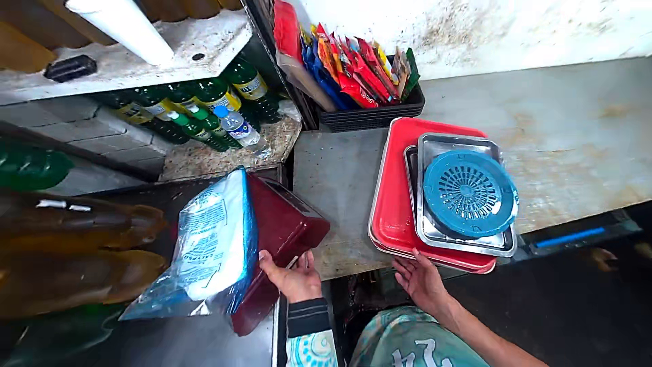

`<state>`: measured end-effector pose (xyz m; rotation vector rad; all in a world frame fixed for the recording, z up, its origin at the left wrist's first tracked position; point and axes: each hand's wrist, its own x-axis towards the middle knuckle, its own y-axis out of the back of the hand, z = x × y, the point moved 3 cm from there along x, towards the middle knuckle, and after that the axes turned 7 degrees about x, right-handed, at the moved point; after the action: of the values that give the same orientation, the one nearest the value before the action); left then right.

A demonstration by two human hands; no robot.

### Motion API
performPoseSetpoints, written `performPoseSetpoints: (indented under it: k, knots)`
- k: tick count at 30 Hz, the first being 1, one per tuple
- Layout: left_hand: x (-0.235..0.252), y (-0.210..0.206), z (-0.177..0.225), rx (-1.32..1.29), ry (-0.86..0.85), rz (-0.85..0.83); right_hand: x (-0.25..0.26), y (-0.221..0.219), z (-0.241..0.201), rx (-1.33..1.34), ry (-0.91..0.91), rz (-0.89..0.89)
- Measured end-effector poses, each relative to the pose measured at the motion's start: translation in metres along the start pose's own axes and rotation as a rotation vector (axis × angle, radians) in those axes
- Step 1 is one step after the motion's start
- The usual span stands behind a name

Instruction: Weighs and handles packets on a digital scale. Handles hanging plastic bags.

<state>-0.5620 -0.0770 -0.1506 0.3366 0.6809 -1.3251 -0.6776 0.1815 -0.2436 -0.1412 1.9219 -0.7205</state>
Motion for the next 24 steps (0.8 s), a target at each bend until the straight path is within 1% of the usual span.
performPoseSetpoints:
  k: [3,5,8,11,13,17,21,24]
  knots:
    - [-0.024,-0.013,-0.014,-0.052,-0.021,0.058,-0.003,0.008,-0.017,0.035,-0.092,0.034]
    - [-0.036,-0.021,-0.023,-0.084,-0.044,0.074,-0.006,0.023,-0.030,0.024,-0.105,0.048]
    - [-0.048,-0.034,-0.035,-0.126,-0.057,0.094,-0.011,0.056,-0.065,-0.026,-0.026,0.117]
    - [-0.055,-0.054,-0.045,-0.191,-0.050,0.141,-0.017,0.095,-0.116,-0.069,0.109,0.222]
    - [-0.057,-0.073,-0.054,-0.250,-0.057,0.132,-0.016,0.117,-0.155,-0.114,0.195,0.284]
    - [-0.058,-0.116,-0.079,-0.412,-0.102,0.117,-0.019,0.146,-0.223,-0.199,0.285,0.316]
    - [-0.046,-0.154,-0.103,-0.447,-0.182,0.133,-0.010,0.170,-0.264,-0.174,0.360,0.349]
    - [-0.032,-0.171,-0.120,-0.455,-0.166,0.181,0.001,0.181,-0.281,-0.198,0.376,0.294]
